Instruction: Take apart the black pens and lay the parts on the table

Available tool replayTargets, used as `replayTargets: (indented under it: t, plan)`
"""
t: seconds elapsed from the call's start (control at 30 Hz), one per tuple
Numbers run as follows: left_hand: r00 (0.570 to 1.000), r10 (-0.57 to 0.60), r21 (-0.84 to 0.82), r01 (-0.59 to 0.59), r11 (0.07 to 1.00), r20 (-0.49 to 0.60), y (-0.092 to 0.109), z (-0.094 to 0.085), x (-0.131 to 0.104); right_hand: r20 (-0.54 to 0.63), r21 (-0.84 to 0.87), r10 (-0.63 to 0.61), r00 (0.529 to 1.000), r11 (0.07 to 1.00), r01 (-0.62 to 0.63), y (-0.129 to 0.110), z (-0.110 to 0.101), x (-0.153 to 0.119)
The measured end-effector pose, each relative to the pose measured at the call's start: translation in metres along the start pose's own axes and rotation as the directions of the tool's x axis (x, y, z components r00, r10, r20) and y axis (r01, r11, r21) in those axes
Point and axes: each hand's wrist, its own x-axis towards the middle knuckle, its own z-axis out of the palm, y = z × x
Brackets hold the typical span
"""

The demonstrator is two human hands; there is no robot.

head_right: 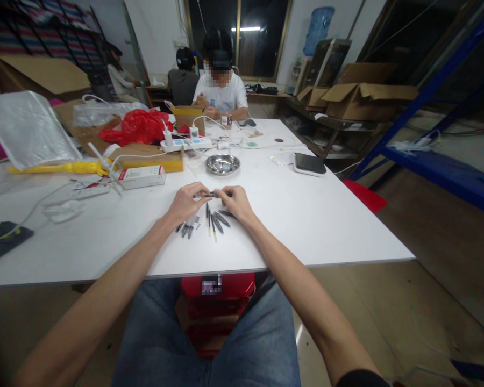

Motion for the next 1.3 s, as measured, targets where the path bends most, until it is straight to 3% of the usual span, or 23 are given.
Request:
replayTargets:
  t: [0.1,0.3,0.4,0.63,0.87,1.03,1.3]
  plan:
    - [1.000,0.023,0.015,-0.023,1.000,0.000,0.003,0.001,0.001,-0.026,-0.017,0.045,0.999,0.999,-0.045,0.004,-0.001,0.000]
    - [1.000,-0.009,0.125,0.010,0.992,-0.015,0.000,0.001,0.000,-0.151,0.054,-0.037,0.988,0.997,0.046,0.010,-0.004,0.006]
    - [1.000,-0.010,0.114,0.010,0.993,-0.003,-0.001,-0.001,0.000,-0.133,0.098,-0.022,0.991,0.995,0.035,0.012,-0.007,0.007]
    - [0.996,0.032,0.077,-0.026,0.997,-0.079,0.005,-0.002,0.002,-0.117,-0.070,0.030,0.993,0.997,-0.039,0.012,-0.010,0.004]
    - [0.998,-0.043,0.141,0.049,0.989,-0.050,-0.002,-0.003,0.002,-0.074,-0.038,-0.038,0.997,0.999,0.035,0.014,-0.004,0.006]
    - [0.998,-0.054,0.156,0.059,0.986,-0.040,-0.004,-0.005,0.002,-0.049,-0.189,-0.025,0.998,0.982,0.016,0.015,-0.003,0.006]
    - [0.997,-0.083,0.172,0.083,0.982,-0.009,-0.009,-0.004,0.002,0.005,-0.398,-0.110,0.994,0.912,0.102,0.022,-0.005,0.007]
